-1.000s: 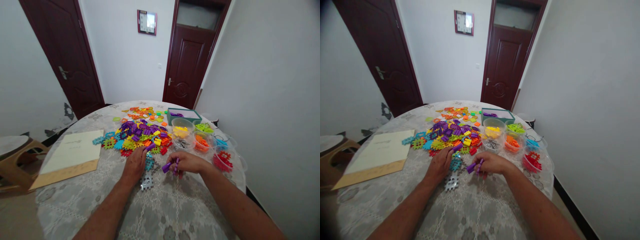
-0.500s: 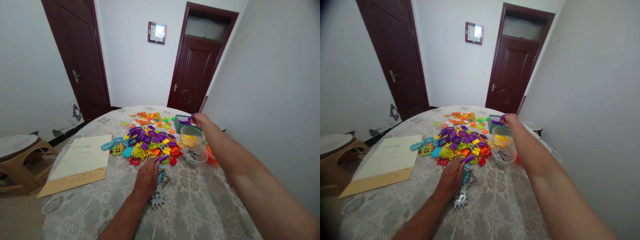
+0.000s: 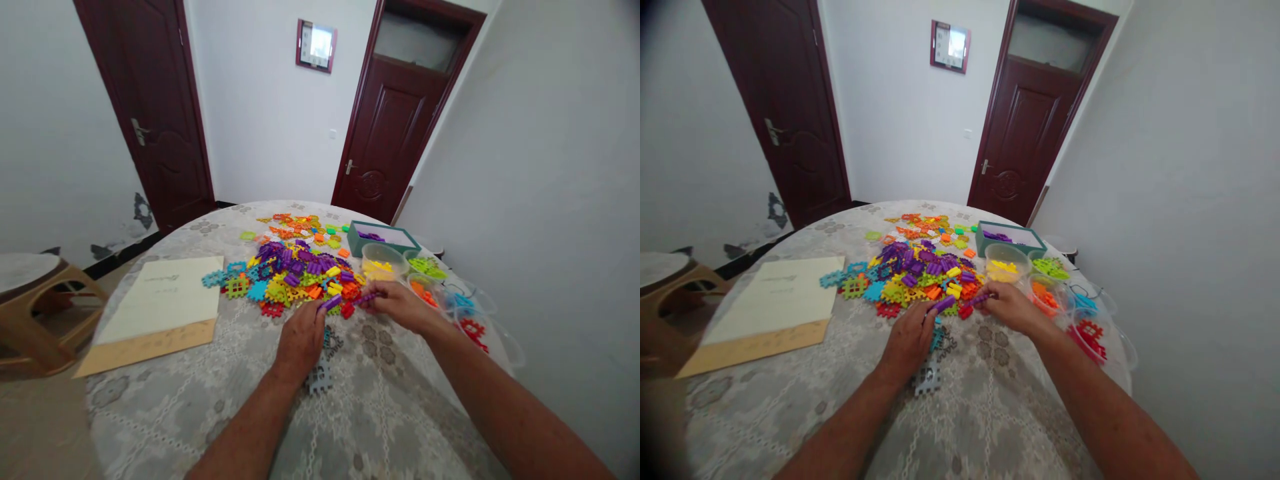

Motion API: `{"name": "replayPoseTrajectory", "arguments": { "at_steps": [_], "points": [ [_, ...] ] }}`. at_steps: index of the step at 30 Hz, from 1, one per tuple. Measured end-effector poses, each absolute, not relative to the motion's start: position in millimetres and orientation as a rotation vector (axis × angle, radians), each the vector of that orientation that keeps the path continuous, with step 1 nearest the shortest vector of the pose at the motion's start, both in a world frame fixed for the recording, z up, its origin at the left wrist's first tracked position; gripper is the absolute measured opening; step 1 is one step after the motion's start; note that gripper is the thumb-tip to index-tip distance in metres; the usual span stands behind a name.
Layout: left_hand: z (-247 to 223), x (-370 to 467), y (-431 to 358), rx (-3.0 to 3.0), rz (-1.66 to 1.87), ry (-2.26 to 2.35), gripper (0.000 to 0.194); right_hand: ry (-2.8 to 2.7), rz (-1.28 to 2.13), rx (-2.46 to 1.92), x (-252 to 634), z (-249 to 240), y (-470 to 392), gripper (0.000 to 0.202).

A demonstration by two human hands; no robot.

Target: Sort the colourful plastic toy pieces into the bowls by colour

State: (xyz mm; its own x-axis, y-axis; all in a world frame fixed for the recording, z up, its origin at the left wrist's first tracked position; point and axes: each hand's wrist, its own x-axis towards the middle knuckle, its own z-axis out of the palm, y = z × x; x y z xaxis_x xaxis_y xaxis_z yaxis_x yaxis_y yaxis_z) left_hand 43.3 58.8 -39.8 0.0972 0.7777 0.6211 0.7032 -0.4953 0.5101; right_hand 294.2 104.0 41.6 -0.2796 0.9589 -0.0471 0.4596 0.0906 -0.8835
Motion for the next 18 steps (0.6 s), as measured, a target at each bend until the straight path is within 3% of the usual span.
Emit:
{"name": "replayPoseTrajectory", "arguments": {
  "at_steps": [4, 11, 15, 18],
  "points": [
    [-37.0, 43.7, 56.7, 2.257, 1.368, 1.519, 0.024, -1.772, 1.341, -1.455, 296.0, 60.5, 115.7, 0.018],
    [-29.0, 40.9, 52.5, 2.147, 1.338, 1.442, 0.029, -1.264, 0.729, -1.486, 307.8, 124.1, 213.8, 0.04],
    [-19.3, 40.1, 50.1, 1.951, 1.321, 1.426, 0.031, -1.355, 0.54, -1.417, 301.6, 106.8, 187.8, 0.032],
    [-10.9, 41.1, 47.4, 1.852, 1.263, 1.385, 0.034, -1.638, 0.746, -1.281, 273.6, 64.9, 130.2, 0.03]
  ]
}}
